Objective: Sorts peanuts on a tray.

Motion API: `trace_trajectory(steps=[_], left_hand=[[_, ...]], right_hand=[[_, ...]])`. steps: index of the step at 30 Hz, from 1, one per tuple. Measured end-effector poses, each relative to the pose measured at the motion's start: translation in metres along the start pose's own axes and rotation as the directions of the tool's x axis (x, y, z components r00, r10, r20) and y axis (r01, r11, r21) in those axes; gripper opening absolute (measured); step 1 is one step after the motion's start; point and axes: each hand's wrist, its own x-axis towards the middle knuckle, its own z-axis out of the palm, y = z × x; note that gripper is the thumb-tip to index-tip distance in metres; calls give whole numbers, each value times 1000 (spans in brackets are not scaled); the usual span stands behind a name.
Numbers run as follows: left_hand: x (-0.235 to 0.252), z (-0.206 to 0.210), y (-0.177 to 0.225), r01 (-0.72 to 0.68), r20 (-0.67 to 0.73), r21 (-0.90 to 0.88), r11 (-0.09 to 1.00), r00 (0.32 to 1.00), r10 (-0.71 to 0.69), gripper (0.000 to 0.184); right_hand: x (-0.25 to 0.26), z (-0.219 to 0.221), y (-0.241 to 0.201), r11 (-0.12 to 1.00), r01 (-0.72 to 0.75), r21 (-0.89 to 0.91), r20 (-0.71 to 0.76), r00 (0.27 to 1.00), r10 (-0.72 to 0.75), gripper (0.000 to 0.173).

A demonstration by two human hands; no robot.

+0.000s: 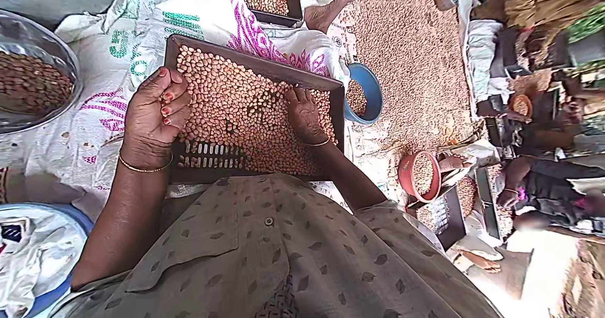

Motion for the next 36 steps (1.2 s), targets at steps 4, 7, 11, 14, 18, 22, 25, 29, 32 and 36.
trace_trajectory(steps=[4, 7, 11, 14, 18, 22, 25, 29, 32, 36], left_hand=[[0, 2, 1, -16, -9, -21, 1000, 1000, 16, 36], [0, 1, 1, -42, -45, -34, 999, 998, 40, 38], [0, -2, 2, -86, -28, -79, 993, 996, 84, 37], [0, -3, 1, -121, -36, -114, 986, 992, 118, 37], [-1, -5, 2, -144, -51, -130, 981, 989, 139, 38], [0, -6, 1, -137, -42, -146, 980, 990, 133, 38], [0, -7, 1, -122, -31, -143, 982, 992, 119, 38], [-1, -5, 2, -109, -30, -69, 992, 994, 108, 36], [-1, -2, 1, -48, 24, 18, 999, 999, 48, 33], [0, 0, 1, 53, 55, 150, 987, 997, -62, 30]], right_hand=[[-10, -52, 2, 943, -333, -22, 323, 890, 321, 28], [-26, -80, -22, 947, -303, 107, 211, 938, 277, 24], [-29, -66, -93, 943, 54, 327, 35, 997, -69, 22], [-20, -20, -144, 767, 452, 455, 8, 859, -511, 22], [-15, 23, -157, 635, 706, 313, -35, 677, -735, 28], [-16, 24, -116, 758, 637, 142, -40, 769, -638, 23], [-26, 21, -75, 852, 521, 43, -117, 850, -514, 20], [-41, -1, -29, 964, 267, -11, -60, 962, -267, 22], [-37, -18, -5, 998, -26, -54, -33, 999, 24, 25], [-3, -36, 0, 955, -296, 22, -6, 955, 296, 29]])
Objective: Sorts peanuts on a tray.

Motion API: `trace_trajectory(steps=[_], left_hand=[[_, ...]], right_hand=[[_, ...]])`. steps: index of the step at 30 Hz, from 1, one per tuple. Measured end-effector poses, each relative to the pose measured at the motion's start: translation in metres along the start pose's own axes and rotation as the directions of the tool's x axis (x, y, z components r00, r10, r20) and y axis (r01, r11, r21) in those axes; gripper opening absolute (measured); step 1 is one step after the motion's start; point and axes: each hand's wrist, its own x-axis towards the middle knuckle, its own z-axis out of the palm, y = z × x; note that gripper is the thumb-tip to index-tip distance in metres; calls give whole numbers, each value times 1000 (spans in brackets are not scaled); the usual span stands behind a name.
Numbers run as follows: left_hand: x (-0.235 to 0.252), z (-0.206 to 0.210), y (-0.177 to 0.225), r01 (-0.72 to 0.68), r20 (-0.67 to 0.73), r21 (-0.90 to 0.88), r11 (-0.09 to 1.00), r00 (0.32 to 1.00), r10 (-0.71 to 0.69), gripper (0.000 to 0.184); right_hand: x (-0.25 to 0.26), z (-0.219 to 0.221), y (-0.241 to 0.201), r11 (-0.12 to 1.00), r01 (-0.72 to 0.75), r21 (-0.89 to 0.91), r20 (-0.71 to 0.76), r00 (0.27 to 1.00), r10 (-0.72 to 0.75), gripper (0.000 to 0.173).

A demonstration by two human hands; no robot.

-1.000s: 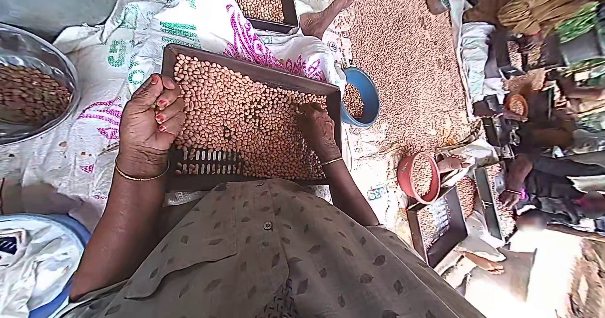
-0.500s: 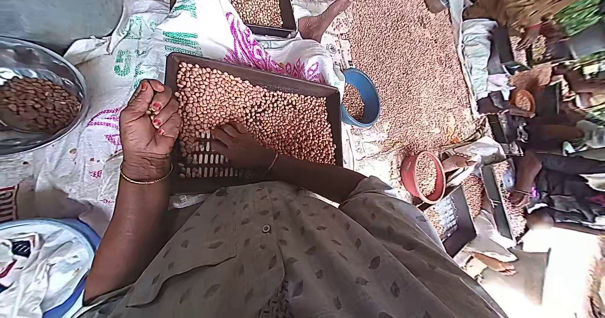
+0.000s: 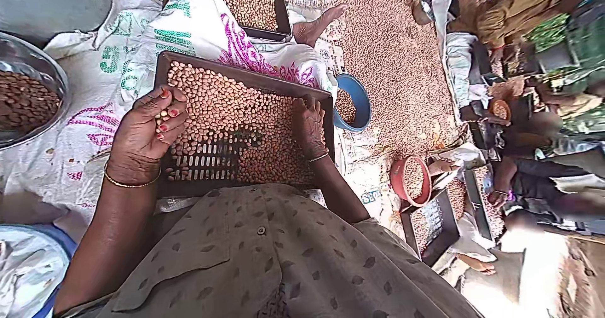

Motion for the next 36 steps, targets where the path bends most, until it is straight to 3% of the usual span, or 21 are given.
trace_trajectory(steps=[5, 11, 16, 18, 20, 22, 24, 25, 27, 30, 36], left_hand=[[0, 1, 0, 19, -35, 20, 1000, 999, -18, 33], [1, 2, -1, 70, -104, 35, 997, 992, -66, 38], [3, 4, -1, 98, -93, 59, 993, 991, -92, 41], [3, 6, -1, 145, -102, 96, 985, 986, -136, 47], [3, 8, 0, 228, -123, 159, 961, 970, -210, 57], [4, 9, -3, 305, -118, 216, 928, 951, -285, 63], [6, 10, -4, 350, -85, 227, 909, 937, -339, 64], [6, 11, -3, 360, -87, 214, 908, 933, -350, 63], [5, 12, -2, 341, -106, 145, 929, 939, -328, 55], [4, 9, 0, 255, -154, 83, 963, 958, -241, 45], [4, 7, 0, 197, -199, 86, 977, 964, -177, 44]], right_hand=[[14, 10, -38, 970, 122, 212, 188, 969, -163, 20], [18, 16, -57, 982, 167, 82, 347, 919, -186, 22], [13, 25, -56, 982, 178, 63, 314, 930, -189, 31], [14, 25, -54, 969, 178, 170, 234, 948, -215, 24], [16, 12, -60, 876, 202, 439, 105, 956, -273, 16], [12, -9, -80, 637, 231, 735, 24, 931, -365, 14], [9, -20, -102, 468, 214, 857, 14, 900, -436, 20], [13, -17, -107, 483, 246, 840, -1, 891, -453, 21], [23, 5, -109, 615, 338, 712, -5, 879, -477, 20], [26, 41, -108, 770, 387, 508, 96, 862, -497, 24], [11, 55, -112, 796, 458, 396, -12, 869, -494, 21]])
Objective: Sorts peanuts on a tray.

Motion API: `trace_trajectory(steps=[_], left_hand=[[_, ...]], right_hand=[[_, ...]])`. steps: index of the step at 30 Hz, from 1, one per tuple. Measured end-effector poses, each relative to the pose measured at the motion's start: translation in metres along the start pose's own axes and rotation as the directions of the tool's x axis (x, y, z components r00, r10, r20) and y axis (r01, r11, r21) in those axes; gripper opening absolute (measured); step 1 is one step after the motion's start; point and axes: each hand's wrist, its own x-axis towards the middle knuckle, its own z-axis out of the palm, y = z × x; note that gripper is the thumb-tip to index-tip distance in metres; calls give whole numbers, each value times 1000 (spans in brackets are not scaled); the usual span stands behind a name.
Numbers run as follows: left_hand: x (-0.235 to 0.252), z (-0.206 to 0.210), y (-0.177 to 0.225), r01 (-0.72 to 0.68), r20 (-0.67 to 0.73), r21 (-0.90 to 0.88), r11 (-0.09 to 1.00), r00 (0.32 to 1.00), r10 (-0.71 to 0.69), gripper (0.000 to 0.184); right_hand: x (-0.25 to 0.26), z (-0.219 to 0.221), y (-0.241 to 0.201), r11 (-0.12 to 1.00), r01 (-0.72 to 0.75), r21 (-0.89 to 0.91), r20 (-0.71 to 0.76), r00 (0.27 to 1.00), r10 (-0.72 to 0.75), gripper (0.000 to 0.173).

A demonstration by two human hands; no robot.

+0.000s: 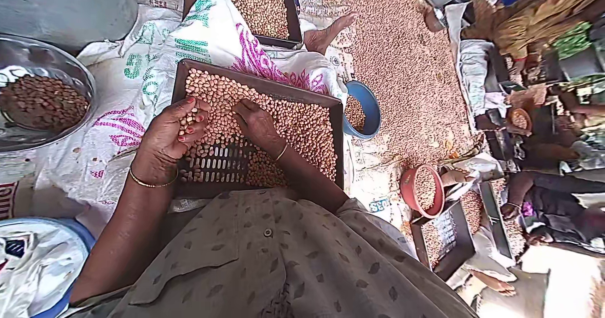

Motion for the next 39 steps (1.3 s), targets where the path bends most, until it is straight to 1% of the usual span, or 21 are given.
trace_trajectory(steps=[2, 4, 7, 8, 10, 12, 14, 15, 16, 18, 20, 21, 22, 24, 26, 30, 32, 34, 36, 37, 39], left_hand=[[0, 0, 0, 6, 14, -21, 1000, 1000, -5, 46], [0, -1, -1, 8, 21, -26, 1000, 1000, -7, 48], [1, 2, 0, 54, -13, 76, 996, 998, -54, 58], [1, 4, -1, 84, -35, 107, 991, 996, -81, 61], [0, 8, -1, 132, -61, 127, 983, 990, -125, 61], [-1, 9, -1, 134, -20, 118, 984, 991, -132, 61], [0, 3, -1, 110, 25, 72, 991, 993, -112, 57], [-1, 2, -1, 86, 11, 58, 995, 996, -87, 52], [-1, 2, -1, 59, 0, 43, 997, 998, -59, 47], [-1, -1, -1, 22, 0, 10, 1000, 1000, -22, 41], [0, -2, -1, 8, 22, -12, 1000, 1000, -8, 38], [0, -3, -1, 3, 25, -17, 1000, 1000, -3, 37], [1, -3, -1, 1, 22, -21, 1000, 1000, 0, 37], [2, -3, -2, 0, 27, -24, 1000, 1000, 1, 37], [2, -3, -2, -4, 37, -36, 999, 999, 5, 37], [0, -1, -1, -5, 12, -6, 1000, 1000, 5, 38], [0, 0, -1, 2, 2, 9, 1000, 1000, -2, 38], [1, -2, -2, 10, -6, 12, 1000, 1000, -10, 38], [1, -1, -2, 14, -25, 8, 1000, 1000, -14, 39], [1, 0, -2, 14, -26, 8, 1000, 1000, -14, 40], [1, 0, -1, 20, -4, 14, 1000, 1000, -20, 45]], right_hand=[[-1, 0, 2, 1000, 21, 13, -18, 1000, -21, 20], [-3, 1, 4, 997, 12, 71, -46, 999, -9, 18], [-3, -8, -7, 973, 27, 228, -185, 983, 16, 15], [-6, -14, -15, 957, 66, 283, -213, 977, -4, 16], [-16, -22, -30, 938, 150, 312, -190, 977, -93, 22], [-14, -26, -36, 948, 180, 264, -194, 972, -131, 27], [-7, -31, -28, 962, 112, 248, -213, 975, -59, 25], [1, -37, -18, 964, 66, 259, -228, 974, -5, 24], [5, -45, -7, 967, -5, 256, -209, 976, 61, 24], [1, -64, 17, 969, -174, 177, -141, 970, 200, 20], [-10, -80, 37, 938, -346, 23, 3, 938, 346, 19], [-17, -82, 46, 919, -390, -55, 53, 918, 392, 19], [-25, -81, 55, 909, -402, -113, 81, 908, 411, 19], [-36, -76, 68, 910, -393, -132, 88, 910, 406, 18], [-39, -74, 70, 910, -387, -147, 115, 907, 404, 19], [-35, -75, 64, 894, -376, -242, 185, 887, 423, 25], [-36, -74, 65, 907, -344, -243, 174, 905, 389, 24], [-39, -70, 70, 922, -299, -246, 130, 932, 337, 21], [-40, -66, 71, 924, -285, -257, 112, 940, 321, 22], [-39, -67, 71, 919, -289, -266, 118, 937, 329, 22], [-34, -73, 68, 893, -345, -290, 165, 901, 402, 24]])
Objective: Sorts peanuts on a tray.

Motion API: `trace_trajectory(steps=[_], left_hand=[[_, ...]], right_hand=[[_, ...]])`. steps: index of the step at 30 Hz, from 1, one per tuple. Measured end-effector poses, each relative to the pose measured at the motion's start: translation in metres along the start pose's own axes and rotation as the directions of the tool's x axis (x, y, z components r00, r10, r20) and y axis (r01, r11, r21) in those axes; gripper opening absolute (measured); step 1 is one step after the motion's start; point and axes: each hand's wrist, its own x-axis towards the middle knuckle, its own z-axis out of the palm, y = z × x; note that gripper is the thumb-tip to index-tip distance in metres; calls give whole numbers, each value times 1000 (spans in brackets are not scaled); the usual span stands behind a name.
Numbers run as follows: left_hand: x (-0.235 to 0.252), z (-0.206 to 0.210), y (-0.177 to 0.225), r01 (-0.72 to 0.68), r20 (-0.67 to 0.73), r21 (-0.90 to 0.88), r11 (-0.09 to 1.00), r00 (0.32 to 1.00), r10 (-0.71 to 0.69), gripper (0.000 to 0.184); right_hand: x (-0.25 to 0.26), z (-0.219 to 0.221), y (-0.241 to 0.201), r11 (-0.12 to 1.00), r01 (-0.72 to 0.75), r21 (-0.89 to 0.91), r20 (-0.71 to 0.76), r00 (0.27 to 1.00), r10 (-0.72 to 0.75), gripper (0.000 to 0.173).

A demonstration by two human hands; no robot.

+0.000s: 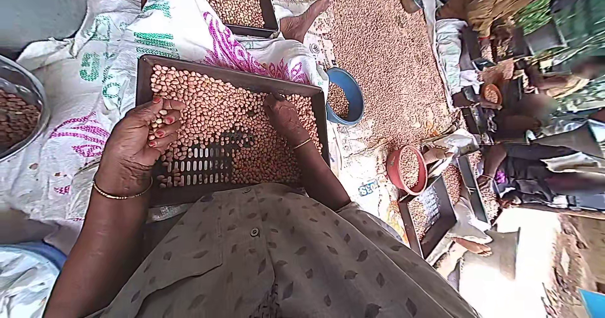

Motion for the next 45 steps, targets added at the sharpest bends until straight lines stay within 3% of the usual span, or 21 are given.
trace_trajectory(steps=[3, 5, 7, 9, 11, 13, 15, 18, 21, 26, 30, 32, 34, 35, 38, 40, 42, 44, 45], left_hand=[[-2, 4, 0, 31, 10, 14, 999, 999, -31, 54], [-1, 8, 0, 64, 33, 39, 997, 997, -65, 59], [-1, 12, -3, 122, 42, 98, 988, 991, -126, 64], [1, 12, -6, 186, 85, 186, 965, 975, -205, 66], [3, 13, -9, 208, 157, 230, 951, 956, -247, 62], [2, 18, -8, 233, 167, 261, 937, 945, -281, 53], [0, 20, -7, 216, 167, 264, 940, 950, -265, 44], [4, 14, -7, 171, 171, 187, 967, 964, -203, 38], [7, 7, -7, 111, 128, 59, 992, 985, -118, 37], [4, 7, -4, 83, 18, 15, 996, 996, -83, 41], [4, 12, -2, 120, -33, 25, 992, 992, -119, 50], [6, 12, -3, 174, -28, 86, 981, 985, -172, 59], [7, 12, -5, 198, 28, 130, 972, 979, -203, 66], [8, 12, -5, 201, 62, 133, 971, 976, -211, 67], [4, 10, -3, 139, 116, 11, 990, 983, -140, 57], [1, 7, -3, 46, 74, -73, 996, 996, -41, 48], [0, 4, -2, -40, 47, -134, 990, 998, 47, 44], [1, 3, -1, -98, 53, -171, 980, 993, 109, 43], [0, 2, -2, -113, 58, -193, 975, 990, 127, 42]], right_hand=[[-1, -13, -4, 992, -63, 111, 44, 997, 58, 25], [-7, -17, -9, 933, 125, 338, -158, 985, -74, 19], [-18, -30, -28, 687, 323, 651, -270, 944, -188, 19], [-24, -42, -42, 494, 349, 797, -250, 934, -257, 28], [-17, -38, -37, 550, 370, 748, -250, 926, -283, 23], [-10, -21, -22, 783, 350, 515, -204, 937, -285, 15], [-8, -9, -14, 923, 244, 298, -26, 968, -248, 16], [-12, 5, -9, 958, 192, 215, 30, 979, -203, 16], [-16, 4, -10, 956, 190, 223, 31, 979, -201, 18], [-18, 9, -8, 948, 206, 240, -15, 978, -209, 14], [-16, 2, -11, 944, 203, 260, -188, 970, -157, 17], [-15, -7, -28, 845, 334, 417, -329, 922, -203, 14], [-15, -18, -58, 643, 473, 602, -381, 878, -289, 19], [-13, -20, -71, 594, 523, 611, -409, 851, -329, 23], [10, -6, -86, 737, 531, 418, -489, 815, -310, 26], [28, 16, -79, 839, 422, 343, -386, 878, -283, 35], [31, 38, -72, 831, 430, 351, -247, 899, -361, 52], [23, 37, -66, 685, 527, 502, -174, 838, -517, 55], [16, 27, -61, 581, 497, 645, -127, 819, -560, 49]])
